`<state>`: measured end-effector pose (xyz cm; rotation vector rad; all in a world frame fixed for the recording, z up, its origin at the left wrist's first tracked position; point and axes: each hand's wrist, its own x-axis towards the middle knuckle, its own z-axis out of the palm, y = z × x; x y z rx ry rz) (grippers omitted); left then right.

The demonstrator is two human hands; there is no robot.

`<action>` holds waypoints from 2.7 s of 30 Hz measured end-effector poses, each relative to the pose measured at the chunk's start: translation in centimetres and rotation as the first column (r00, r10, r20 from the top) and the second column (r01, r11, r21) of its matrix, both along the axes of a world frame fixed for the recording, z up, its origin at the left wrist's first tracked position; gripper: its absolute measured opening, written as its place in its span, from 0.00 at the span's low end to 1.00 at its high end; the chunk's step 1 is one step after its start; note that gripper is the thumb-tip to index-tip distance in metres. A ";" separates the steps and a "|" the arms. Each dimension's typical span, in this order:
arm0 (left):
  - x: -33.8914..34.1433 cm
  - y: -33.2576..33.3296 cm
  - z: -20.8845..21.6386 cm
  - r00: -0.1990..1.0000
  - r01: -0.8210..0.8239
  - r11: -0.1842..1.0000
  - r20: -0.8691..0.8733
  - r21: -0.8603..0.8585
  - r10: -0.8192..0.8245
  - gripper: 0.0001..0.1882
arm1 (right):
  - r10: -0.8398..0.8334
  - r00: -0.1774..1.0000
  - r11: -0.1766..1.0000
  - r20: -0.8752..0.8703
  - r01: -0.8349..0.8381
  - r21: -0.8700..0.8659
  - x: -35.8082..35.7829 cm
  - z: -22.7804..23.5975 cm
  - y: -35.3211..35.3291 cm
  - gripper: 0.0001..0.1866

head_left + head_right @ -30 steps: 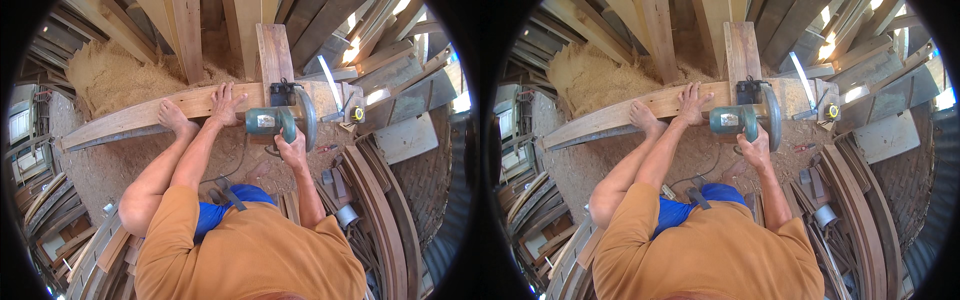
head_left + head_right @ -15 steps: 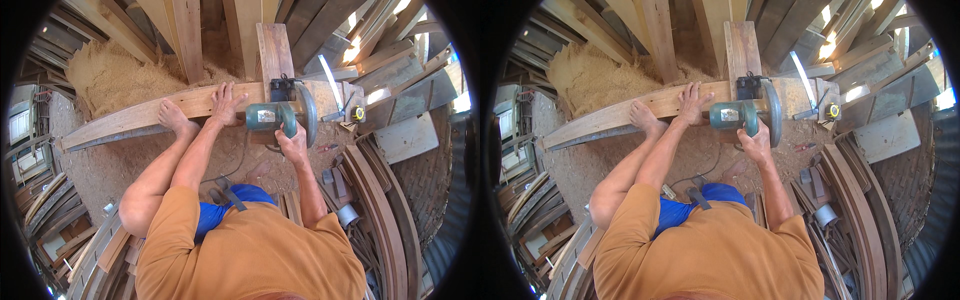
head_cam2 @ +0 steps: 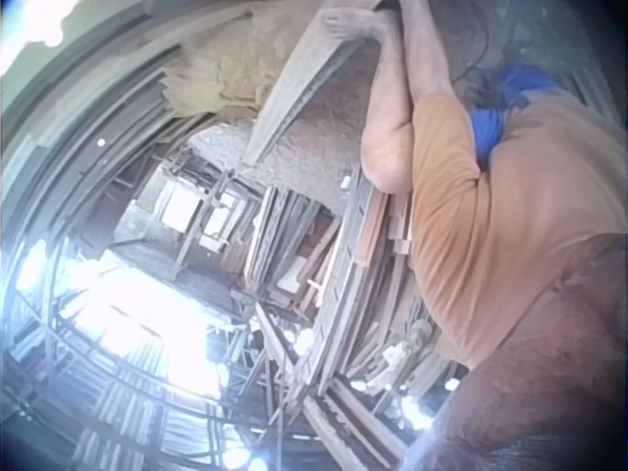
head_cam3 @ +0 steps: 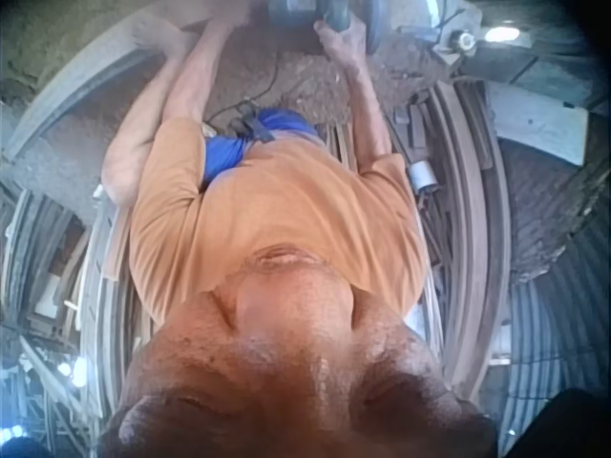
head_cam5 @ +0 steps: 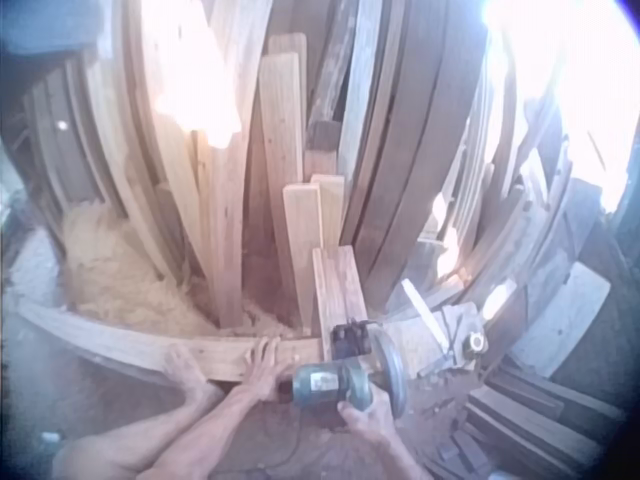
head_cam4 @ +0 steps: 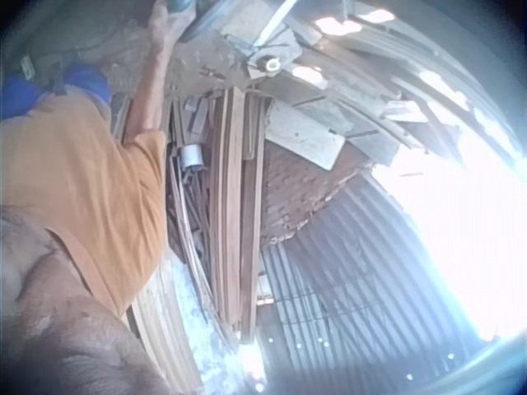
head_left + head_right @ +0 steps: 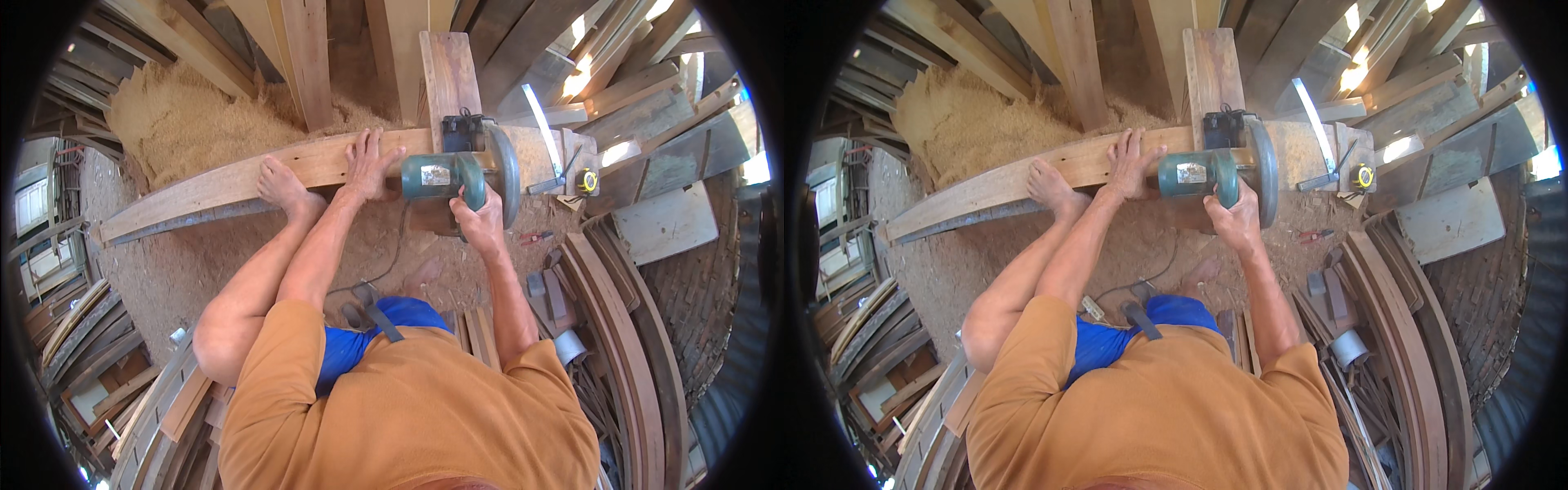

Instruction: The person uses a circular saw to cut a piece of lumber, then uses a square to mark a line on another wooden board.

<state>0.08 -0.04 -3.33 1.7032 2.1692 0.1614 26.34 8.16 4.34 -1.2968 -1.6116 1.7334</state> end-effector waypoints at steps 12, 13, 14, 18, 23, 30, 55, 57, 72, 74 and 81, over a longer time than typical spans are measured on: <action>0.2 0.2 0.0 1.000 -0.022 1.000 0.014 0.014 0.022 0.57 | -0.006 0.999 1.000 -0.048 0.005 -0.010 -0.8 -0.6 1.1 0.06; 0.3 0.2 0.1 1.000 -0.024 1.000 0.010 0.008 0.023 0.57 | -0.005 0.999 1.000 -0.049 0.005 -0.018 -0.9 -0.6 1.2 0.06; 0.3 0.2 0.2 1.000 -0.023 1.000 0.004 -0.006 0.023 0.58 | -0.005 0.999 1.000 -0.051 0.003 -0.024 -0.9 -0.4 1.3 0.06; 0.3 0.4 0.6 1.000 -0.019 0.999 -0.010 -0.037 0.018 0.58 | 0.027 0.999 0.996 -0.038 -0.024 0.081 -1.1 -1.2 1.8 0.07; 0.1 0.2 0.2 1.000 -0.013 0.999 -0.025 -0.044 0.012 0.54 | 0.003 0.999 1.000 -0.054 -0.002 0.004 -1.7 -1.2 2.3 0.08; 0.1 0.4 -0.1 1.000 -0.014 0.999 -0.020 -0.042 0.013 0.51 | -0.002 0.999 1.000 -0.049 0.002 -0.011 -1.8 -0.8 2.6 0.08; 0.0 0.5 0.0 0.999 -0.013 0.997 -0.039 -0.073 0.010 0.50 | 0.005 0.999 0.999 -0.053 -0.007 -0.038 -3.2 -1.3 4.4 0.10; 0.2 0.6 0.0 0.999 -0.019 0.997 -0.045 -0.074 0.015 0.49 | 0.005 0.999 0.998 -0.046 -0.008 -0.070 -3.4 -1.0 4.6 0.11; 0.2 0.5 -0.1 0.996 0.011 0.997 -0.088 -0.077 -0.018 0.52 | 0.028 0.997 0.993 -0.066 -0.020 0.117 -5.9 -0.5 8.1 0.13; 0.3 0.6 0.1 0.996 0.024 0.998 -0.086 -0.061 -0.030 0.52 | 0.042 0.997 0.996 -0.068 -0.037 0.087 -6.0 -0.8 8.5 0.13; 0.6 0.8 1.1 0.996 0.040 0.998 -0.074 -0.038 -0.043 0.54 | 0.040 0.996 0.991 -0.074 -0.030 0.131 -6.1 -1.1 8.5 0.17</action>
